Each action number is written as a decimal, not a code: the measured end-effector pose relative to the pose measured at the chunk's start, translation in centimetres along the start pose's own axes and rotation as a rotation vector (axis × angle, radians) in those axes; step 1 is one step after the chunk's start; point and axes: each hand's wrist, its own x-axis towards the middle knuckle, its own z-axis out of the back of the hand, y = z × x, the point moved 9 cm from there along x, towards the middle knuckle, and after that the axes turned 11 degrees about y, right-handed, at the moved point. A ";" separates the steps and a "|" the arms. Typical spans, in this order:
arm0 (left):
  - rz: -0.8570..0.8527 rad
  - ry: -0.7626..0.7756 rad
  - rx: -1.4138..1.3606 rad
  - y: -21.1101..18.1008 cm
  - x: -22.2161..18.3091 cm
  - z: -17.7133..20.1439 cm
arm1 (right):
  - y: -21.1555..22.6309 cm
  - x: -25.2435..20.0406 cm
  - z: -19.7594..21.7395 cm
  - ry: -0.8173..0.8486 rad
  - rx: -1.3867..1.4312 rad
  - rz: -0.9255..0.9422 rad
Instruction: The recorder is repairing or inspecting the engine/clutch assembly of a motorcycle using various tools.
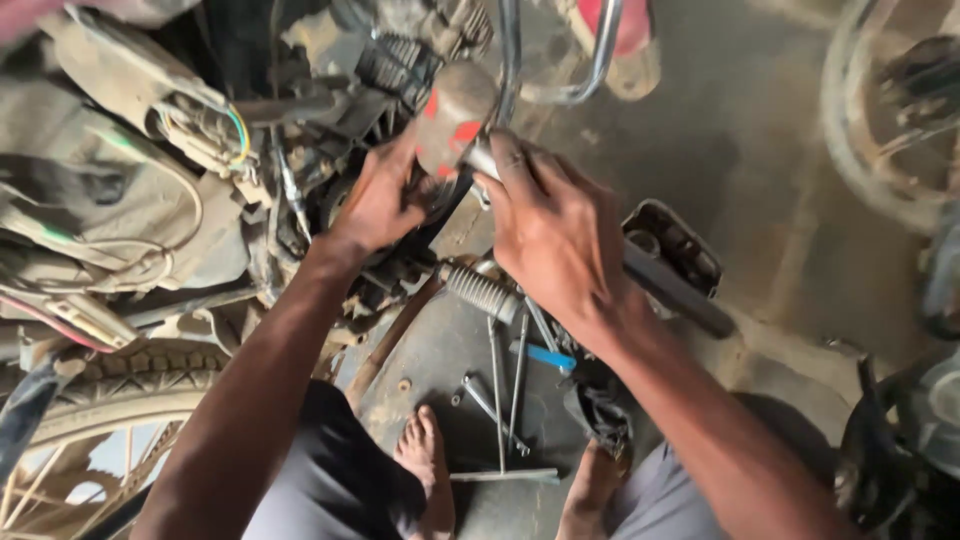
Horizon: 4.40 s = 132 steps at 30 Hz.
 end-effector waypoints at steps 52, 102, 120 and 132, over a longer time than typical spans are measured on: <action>-0.049 -0.149 -0.145 -12.3 -0.7 3.2 | -9.0 -5.8 4.9 -0.176 0.132 -0.228; 0.582 -0.209 -1.342 -10.4 -9.2 -13.7 | -4.0 -25.6 -12.4 0.451 1.490 -1.093; 0.551 -0.442 -1.409 -9.0 -9.8 -11.4 | -2.3 -24.5 -11.7 0.438 1.394 -1.015; 0.474 -0.524 -1.318 -9.2 -9.2 -7.5 | -14.1 -41.4 -23.5 0.256 0.411 -1.277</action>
